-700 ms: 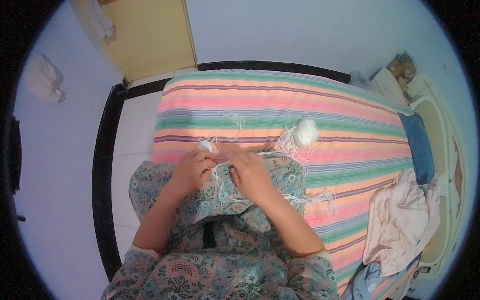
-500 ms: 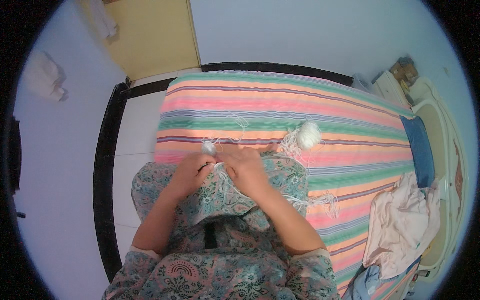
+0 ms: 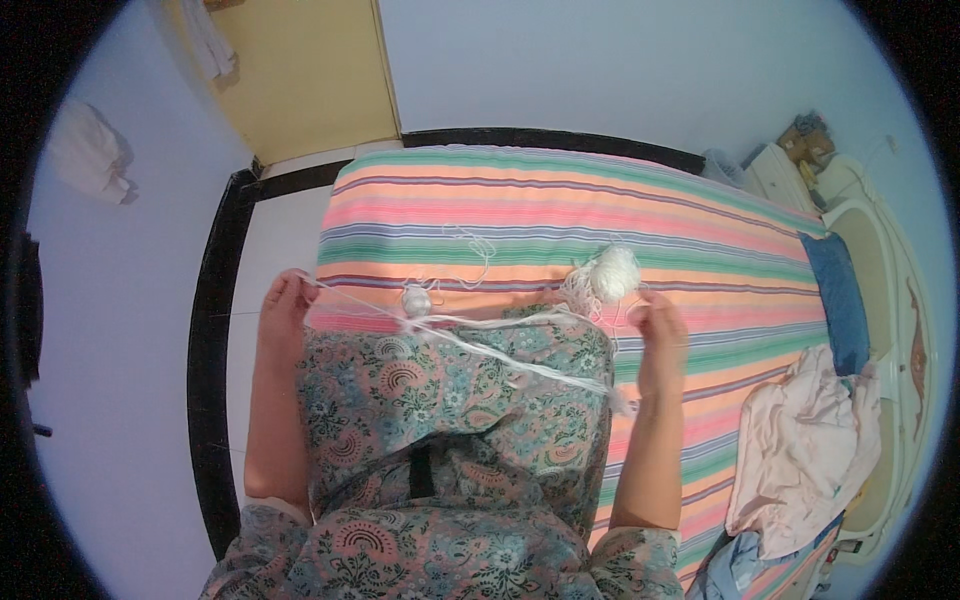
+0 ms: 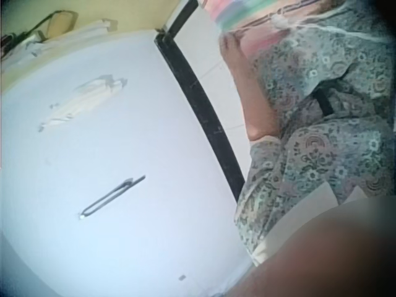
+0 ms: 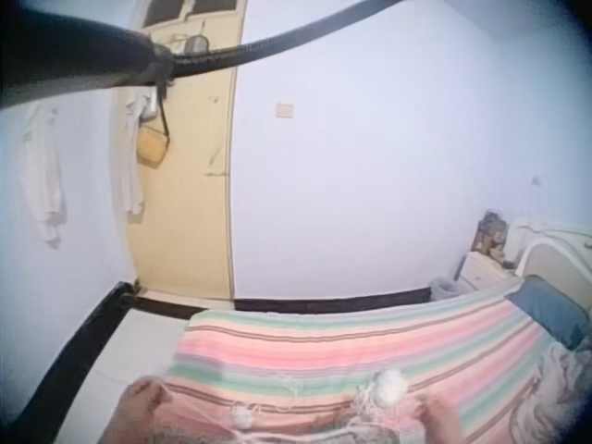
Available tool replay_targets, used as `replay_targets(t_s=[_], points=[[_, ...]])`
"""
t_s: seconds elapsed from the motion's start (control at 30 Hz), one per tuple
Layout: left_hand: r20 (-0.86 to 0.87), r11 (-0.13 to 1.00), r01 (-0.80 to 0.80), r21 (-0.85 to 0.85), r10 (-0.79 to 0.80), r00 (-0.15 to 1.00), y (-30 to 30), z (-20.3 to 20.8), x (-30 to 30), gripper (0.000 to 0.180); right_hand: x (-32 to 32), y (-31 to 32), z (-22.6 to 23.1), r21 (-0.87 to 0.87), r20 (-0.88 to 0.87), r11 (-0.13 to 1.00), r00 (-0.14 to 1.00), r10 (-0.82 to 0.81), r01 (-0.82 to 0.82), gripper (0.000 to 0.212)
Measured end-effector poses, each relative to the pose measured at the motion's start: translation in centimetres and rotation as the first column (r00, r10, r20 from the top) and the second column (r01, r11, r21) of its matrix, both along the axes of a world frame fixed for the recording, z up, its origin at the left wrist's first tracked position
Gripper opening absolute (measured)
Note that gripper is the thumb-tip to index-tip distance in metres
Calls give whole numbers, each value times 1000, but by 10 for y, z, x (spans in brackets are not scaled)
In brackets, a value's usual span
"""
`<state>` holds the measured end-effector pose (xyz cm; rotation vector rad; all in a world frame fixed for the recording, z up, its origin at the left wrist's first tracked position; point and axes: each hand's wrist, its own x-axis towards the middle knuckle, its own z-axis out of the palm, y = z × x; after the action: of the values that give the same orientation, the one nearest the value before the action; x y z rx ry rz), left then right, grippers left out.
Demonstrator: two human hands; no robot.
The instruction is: The person sits on a bed and untangles a long strand of white yarn by hand. They pull the yarn from a tangled mass, stretch it out, and then wind it into a neat ball.
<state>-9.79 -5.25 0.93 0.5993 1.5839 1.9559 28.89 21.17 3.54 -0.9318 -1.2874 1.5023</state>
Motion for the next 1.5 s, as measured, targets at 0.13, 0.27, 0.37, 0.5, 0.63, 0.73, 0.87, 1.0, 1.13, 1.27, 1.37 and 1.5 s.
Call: replay_targets(t_s=[0.13,0.27,0.37,0.5,0.63,0.73,0.87,1.0,1.13,1.27,1.37,1.5], points=[[78,986,-165,-2,164,983,-14,-12,-35,17,62,39,-13,-263,-384,958,899,-209,110,24],[45,994,-110,-19,111,993,-16,-25,-40,18,136,84,-53,-416,-428,852,758,-493,319,25],[18,1000,-13,-7,13,1000,-5,-24,-23,17,119,67,-33,-231,-275,875,834,-477,425,25],[58,990,95,103,-101,993,6,-8,-8,17,10,3,-5,150,238,988,968,-80,45,20],[88,967,139,212,-161,983,11,17,4,18,-88,-58,-20,157,515,847,774,368,-508,20],[54,950,208,234,-226,973,9,33,10,19,-148,-99,-8,358,497,729,780,380,-584,31],[62,926,249,285,-277,959,7,35,6,18,-196,-124,-32,339,625,658,684,376,-672,34],[142,944,111,310,-162,977,1,35,-2,17,-207,-128,-29,222,561,680,662,496,-698,23],[285,924,-28,382,-89,954,-8,11,-17,17,-185,-113,-24,176,442,810,780,443,-560,20],[431,932,-121,342,-41,901,-16,-22,-23,18,-153,-81,-34,196,519,863,796,313,-466,18],[397,984,-97,152,29,917,-11,-30,-26,16,-145,-69,-23,48,281,962,928,245,-269,16],[413,967,-242,77,190,891,-10,-37,-27,13,-128,-56,-12,-179,44,970,983,178,-167,14]])
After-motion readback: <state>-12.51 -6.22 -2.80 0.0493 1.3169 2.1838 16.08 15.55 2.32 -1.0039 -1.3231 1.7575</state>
